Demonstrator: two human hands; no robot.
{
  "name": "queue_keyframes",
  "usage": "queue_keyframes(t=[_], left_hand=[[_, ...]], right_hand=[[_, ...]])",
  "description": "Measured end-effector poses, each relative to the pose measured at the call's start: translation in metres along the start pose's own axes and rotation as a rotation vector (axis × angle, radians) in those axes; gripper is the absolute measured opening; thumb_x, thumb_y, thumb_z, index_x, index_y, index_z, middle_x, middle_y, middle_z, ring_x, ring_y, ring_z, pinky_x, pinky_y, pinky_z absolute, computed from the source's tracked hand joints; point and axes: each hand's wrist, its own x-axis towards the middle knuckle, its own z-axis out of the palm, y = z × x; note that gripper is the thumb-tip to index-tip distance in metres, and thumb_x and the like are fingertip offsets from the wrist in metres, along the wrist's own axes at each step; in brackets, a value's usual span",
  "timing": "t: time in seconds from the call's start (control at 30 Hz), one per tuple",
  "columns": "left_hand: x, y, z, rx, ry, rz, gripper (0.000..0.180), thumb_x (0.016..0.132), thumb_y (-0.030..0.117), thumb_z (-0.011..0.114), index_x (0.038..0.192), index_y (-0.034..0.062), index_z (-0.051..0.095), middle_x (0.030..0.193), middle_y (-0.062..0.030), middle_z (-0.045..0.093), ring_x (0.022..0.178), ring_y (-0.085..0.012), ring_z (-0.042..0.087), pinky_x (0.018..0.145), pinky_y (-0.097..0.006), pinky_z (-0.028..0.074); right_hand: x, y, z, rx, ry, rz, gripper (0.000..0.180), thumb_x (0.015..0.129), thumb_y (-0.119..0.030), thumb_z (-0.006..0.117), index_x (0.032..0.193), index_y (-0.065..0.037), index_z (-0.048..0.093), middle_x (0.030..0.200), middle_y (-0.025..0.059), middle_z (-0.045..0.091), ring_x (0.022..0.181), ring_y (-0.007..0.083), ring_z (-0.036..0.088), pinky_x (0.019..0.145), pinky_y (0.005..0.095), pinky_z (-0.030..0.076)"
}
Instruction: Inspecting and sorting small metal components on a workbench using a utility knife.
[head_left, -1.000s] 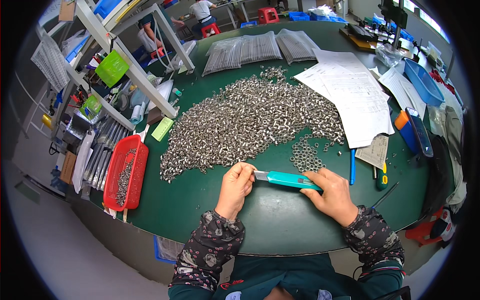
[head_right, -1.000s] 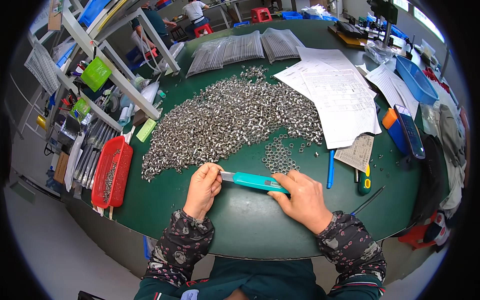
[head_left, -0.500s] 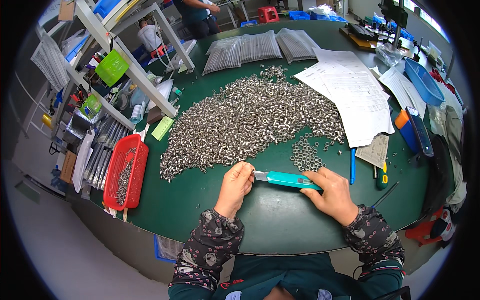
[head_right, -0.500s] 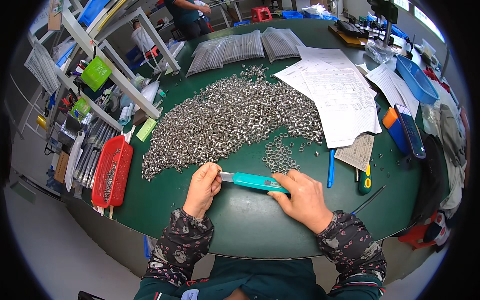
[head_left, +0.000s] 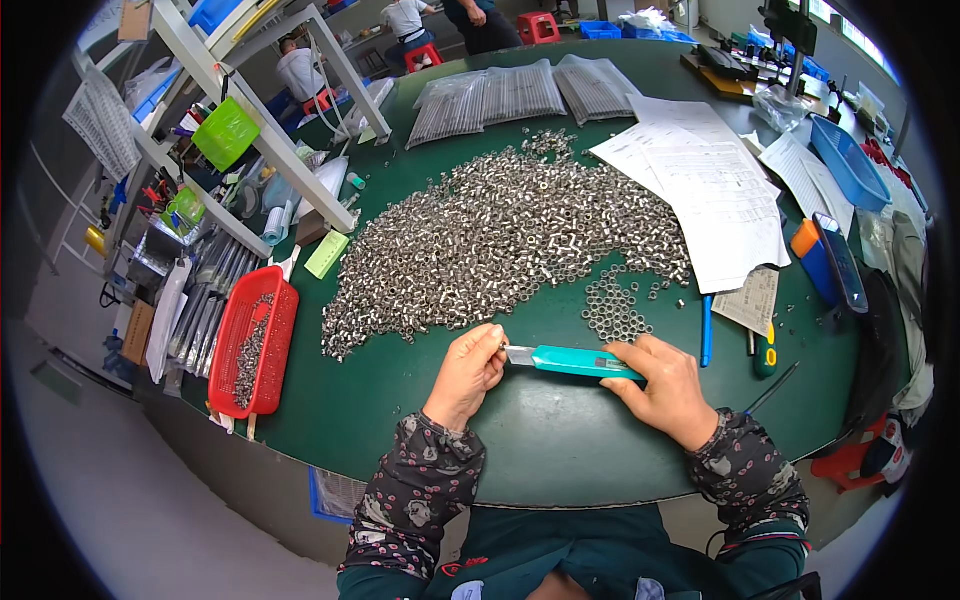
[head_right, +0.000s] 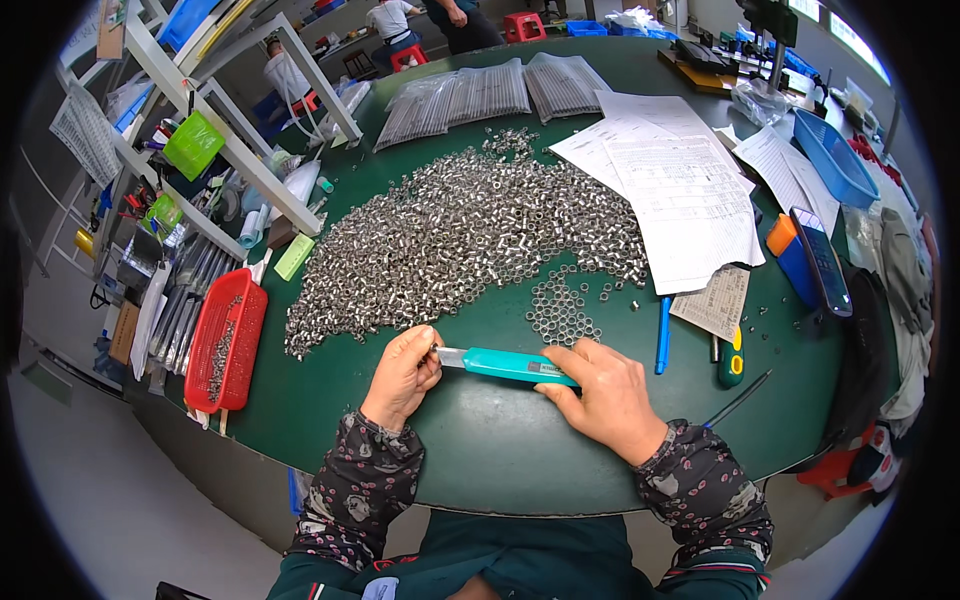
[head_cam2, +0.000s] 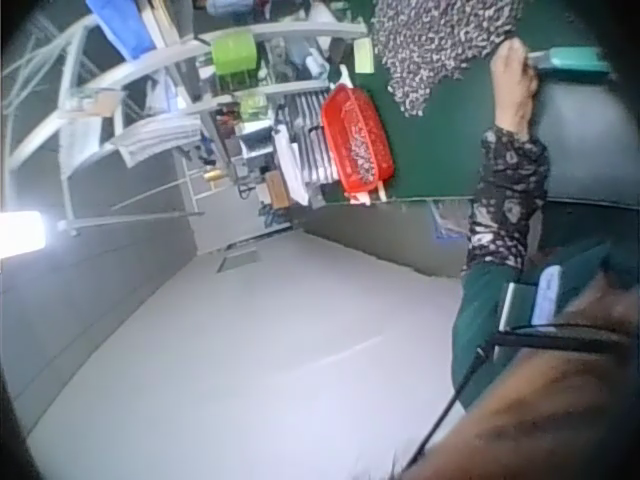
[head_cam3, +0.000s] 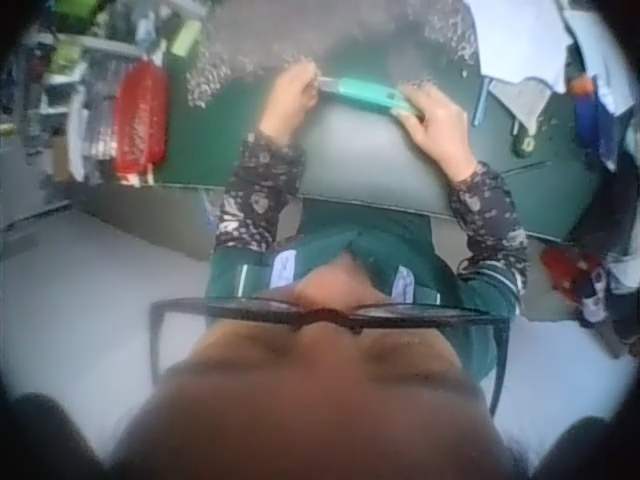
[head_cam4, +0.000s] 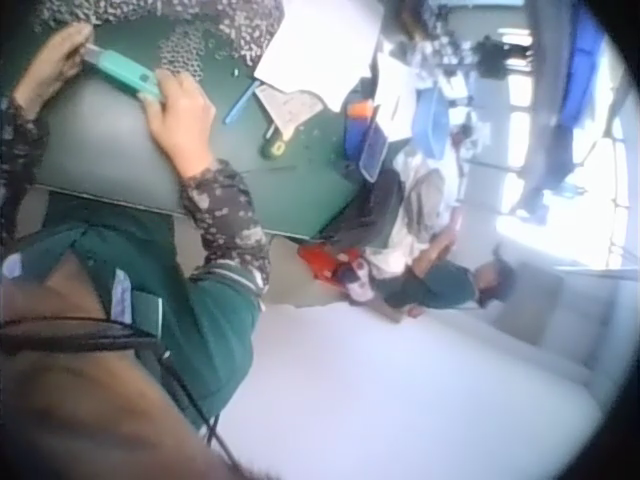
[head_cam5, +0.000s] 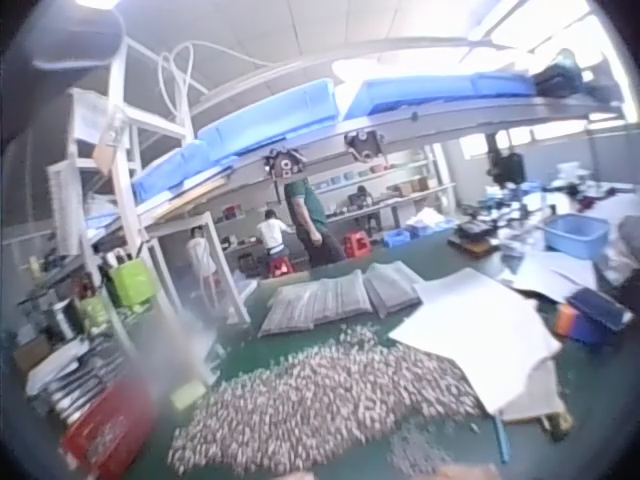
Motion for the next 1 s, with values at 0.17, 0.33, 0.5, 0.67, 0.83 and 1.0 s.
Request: queue_keyframes(t=[0.17,0.33,0.5,0.67,0.83,1.0], left_hand=[[-0.001,0.004,0.001,0.004,-0.029,-0.032,0.025,0.091,0.022,0.046,0.072,0.0061,0.049,0.056,0.0034,0.045,0.042,-0.0009,0.032,0.036,-0.016,0.023],[-0.003,0.006,0.002,0.007,-0.068,-0.060,0.029,0.091,0.023,0.045,0.068,0.0052,0.047,0.054,0.0040,0.038,0.042,-0.0024,0.030,0.036,-0.017,0.023],[-0.005,0.008,0.003,-0.005,-0.026,-0.112,0.029,0.090,0.022,0.046,0.067,0.0048,0.046,0.052,0.0046,0.033,0.043,-0.0041,0.031,0.036,-0.017,0.023],[-0.006,0.011,0.003,-0.018,-0.031,-0.179,0.028,0.090,0.021,0.046,0.067,0.0054,0.045,0.051,0.0050,0.032,0.042,-0.0046,0.031,0.035,-0.018,0.021],[-0.006,0.013,0.001,-0.036,-0.083,-0.241,0.029,0.089,0.020,0.046,0.064,0.0076,0.042,0.050,0.0051,0.031,0.043,-0.0048,0.031,0.034,-0.019,0.019],[-0.010,0.019,0.001,0.016,-0.112,-0.316,0.029,0.088,0.017,0.047,0.062,0.0107,0.038,0.050,0.0058,0.030,0.042,-0.0040,0.030,0.035,-0.019,0.018]], right_hand=[[0.000,0.000,-0.001,0.004,-0.005,-0.012,0.029,0.070,-0.022,0.068,0.096,-0.011,0.061,0.067,0.0066,0.049,0.059,0.0256,0.053,0.051,0.0363,0.042],[0.000,-0.001,-0.002,0.007,-0.004,-0.025,0.029,0.070,-0.021,0.068,0.096,-0.010,0.061,0.067,0.0063,0.049,0.060,0.0250,0.053,0.051,0.0359,0.042],[0.001,-0.001,-0.002,-0.010,-0.002,-0.055,0.029,0.069,-0.020,0.068,0.095,-0.010,0.061,0.067,0.0063,0.049,0.061,0.0247,0.053,0.052,0.0355,0.042],[0.002,-0.002,-0.003,-0.027,0.016,-0.089,0.030,0.067,-0.019,0.068,0.094,-0.009,0.061,0.067,0.0065,0.049,0.062,0.0242,0.053,0.053,0.0351,0.042],[0.005,0.000,-0.006,-0.070,0.034,-0.149,0.032,0.064,-0.018,0.070,0.093,-0.008,0.061,0.067,0.0062,0.048,0.063,0.0229,0.052,0.052,0.0342,0.042],[0.009,0.001,-0.009,-0.132,0.079,-0.242,0.035,0.061,-0.015,0.071,0.093,-0.009,0.060,0.068,0.0044,0.048,0.062,0.0202,0.050,0.050,0.0324,0.040]])
